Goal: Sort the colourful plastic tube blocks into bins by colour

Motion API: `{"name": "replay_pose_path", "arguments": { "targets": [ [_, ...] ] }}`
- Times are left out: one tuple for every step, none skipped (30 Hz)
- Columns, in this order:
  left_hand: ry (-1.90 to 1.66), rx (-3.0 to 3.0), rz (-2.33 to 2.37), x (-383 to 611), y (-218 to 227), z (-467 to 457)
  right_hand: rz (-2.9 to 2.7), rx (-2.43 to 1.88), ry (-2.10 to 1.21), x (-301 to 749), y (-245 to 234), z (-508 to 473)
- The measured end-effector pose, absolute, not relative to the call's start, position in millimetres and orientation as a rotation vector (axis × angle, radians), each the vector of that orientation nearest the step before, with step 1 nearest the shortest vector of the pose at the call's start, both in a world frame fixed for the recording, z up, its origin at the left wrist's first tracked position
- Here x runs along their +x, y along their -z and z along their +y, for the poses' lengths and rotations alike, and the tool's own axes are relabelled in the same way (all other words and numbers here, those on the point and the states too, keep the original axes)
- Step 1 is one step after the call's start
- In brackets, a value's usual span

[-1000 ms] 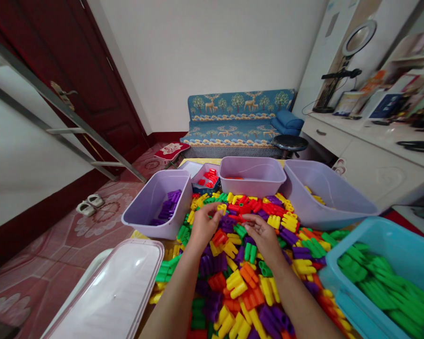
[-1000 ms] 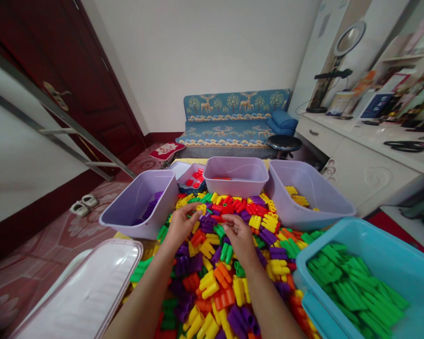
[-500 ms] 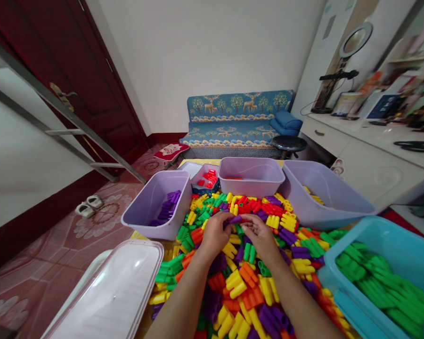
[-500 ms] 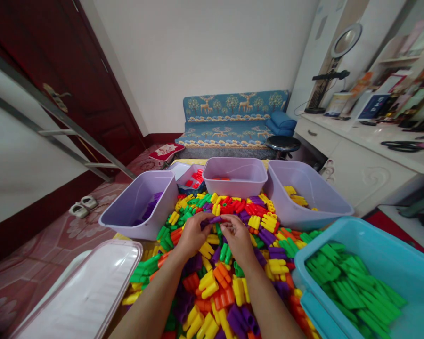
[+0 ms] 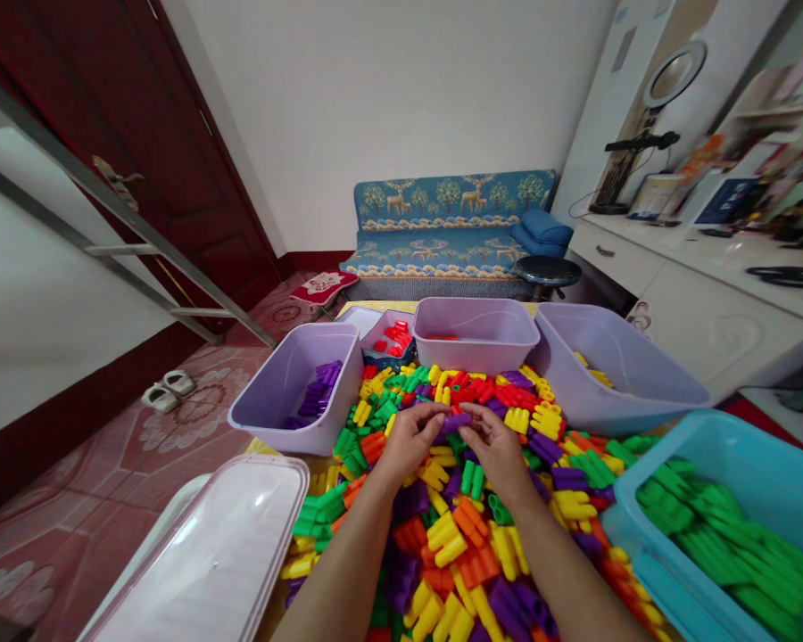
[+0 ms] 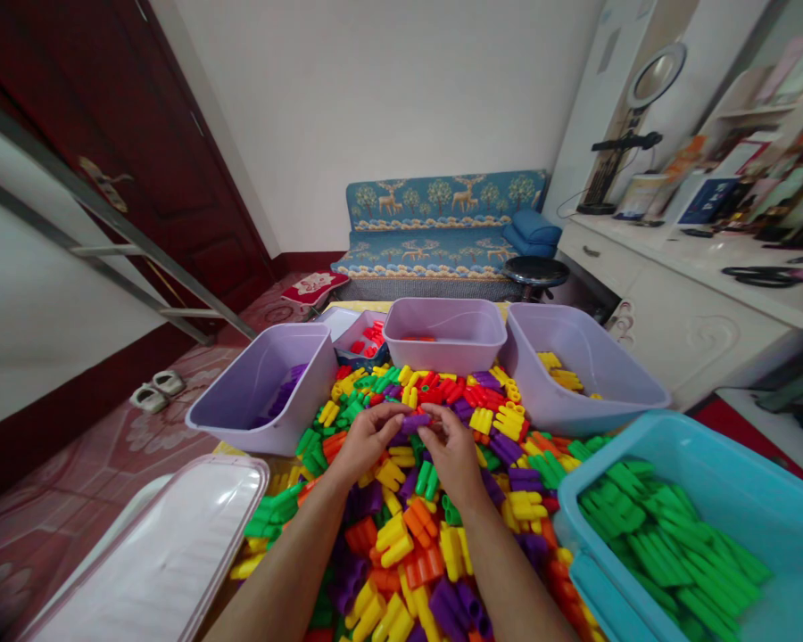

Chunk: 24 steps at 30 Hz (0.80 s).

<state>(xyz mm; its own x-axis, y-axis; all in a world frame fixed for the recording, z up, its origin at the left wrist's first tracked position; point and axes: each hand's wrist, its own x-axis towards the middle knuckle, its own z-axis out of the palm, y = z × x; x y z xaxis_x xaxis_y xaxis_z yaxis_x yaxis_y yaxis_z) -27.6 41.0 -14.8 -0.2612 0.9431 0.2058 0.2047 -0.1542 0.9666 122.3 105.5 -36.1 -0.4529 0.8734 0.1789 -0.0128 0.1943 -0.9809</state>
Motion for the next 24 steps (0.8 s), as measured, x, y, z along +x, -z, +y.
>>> {"name": "replay_pose_path", "arguments": {
  "targets": [
    [-1.480,1.319,1.455,-27.6,15.3,41.0,-1.681,-0.813,-1.328,122.2,35.6,105.8],
    [-1.485,1.303,1.451,-27.5,15.6,40.9,-1.702,-0.796,-1.284,122.1,34.9,106.0],
    [-1.486,1.295,1.458,-27.2,15.8,40.7,-1.714,-0.783,-1.245,122.2,34.2,106.0],
    [-1.479,1.301,1.470,-26.9,15.8,40.4,-1.720,-0.774,-1.215,122.4,33.4,105.9],
    [-1.468,1.316,1.483,-26.5,15.7,40.1,-1.724,-0.771,-1.195,122.7,32.8,105.6],
    [-1.454,1.333,1.492,-26.0,15.4,39.7,-1.730,-0.773,-1.183,123.0,32.3,105.2],
    [-1.445,1.344,1.494,-25.5,15.1,39.3,-1.738,-0.776,-1.176,123.3,32.0,104.6],
    [-1.444,1.347,1.491,-25.0,15.0,38.9,-1.746,-0.781,-1.175,123.5,31.7,103.9],
    [-1.452,1.343,1.487,-24.6,15.0,38.7,-1.754,-0.788,-1.185,123.6,31.6,103.1],
    [-1.466,1.333,1.482,-24.3,15.3,38.7,-1.756,-0.796,-1.207,123.6,31.4,102.4],
    [-1.487,1.314,1.472,-24.0,15.7,38.8,-1.749,-0.804,-1.237,123.5,31.2,101.7],
    [-1.516,1.285,1.451,-23.9,16.0,39.1,-1.734,-0.809,-1.272,123.3,31.1,101.1],
    [-1.557,1.241,1.412,-23.9,15.9,39.6,-1.714,-0.810,-1.305,123.1,31.0,100.7],
    [-1.613,1.180,1.357,-24.1,15.2,40.1,-1.689,-0.808,-1.333,122.8,31.1,100.5],
    [-1.685,1.101,1.288,-24.8,13.4,40.5,-1.661,-0.804,-1.356,122.6,31.4,100.5],
    [-1.776,1.006,1.204,-26.0,10.5,40.7,-1.633,-0.805,-1.374,122.5,31.9,100.7],
    [-1.878,0.895,1.107,-28.0,6.3,40.5,-1.611,-0.811,-1.386,122.5,32.7,101.1],
    [-1.979,0.771,1.005,-30.9,0.9,40.0,-1.596,-0.820,-1.395,122.5,33.6,101.5],
    [-2.078,0.633,0.903,-34.8,-5.5,39.0,-1.585,-0.830,-1.399,122.6,34.5,102.0],
    [-2.162,0.483,0.800,-39.6,-12.3,37.6,-1.580,-0.842,-1.399,122.8,35.4,102.5],
    [-2.224,0.328,0.705,-45.1,-19.3,35.8,-1.580,-0.854,-1.396,122.9,36.2,102.9],
    [-2.271,0.174,0.613,-51.0,-25.9,33.7,-1.585,-0.865,-1.391,123.1,36.8,103.2],
    [-2.292,0.041,0.519,-56.7,-31.8,31.4,-1.590,-0.871,-1.387,123.1,37.2,103.5],
    [-2.306,-0.064,0.430,-61.9,-36.7,29.0,-1.595,-0.874,-1.384,123.2,37.4,103.6]
  ]
}}
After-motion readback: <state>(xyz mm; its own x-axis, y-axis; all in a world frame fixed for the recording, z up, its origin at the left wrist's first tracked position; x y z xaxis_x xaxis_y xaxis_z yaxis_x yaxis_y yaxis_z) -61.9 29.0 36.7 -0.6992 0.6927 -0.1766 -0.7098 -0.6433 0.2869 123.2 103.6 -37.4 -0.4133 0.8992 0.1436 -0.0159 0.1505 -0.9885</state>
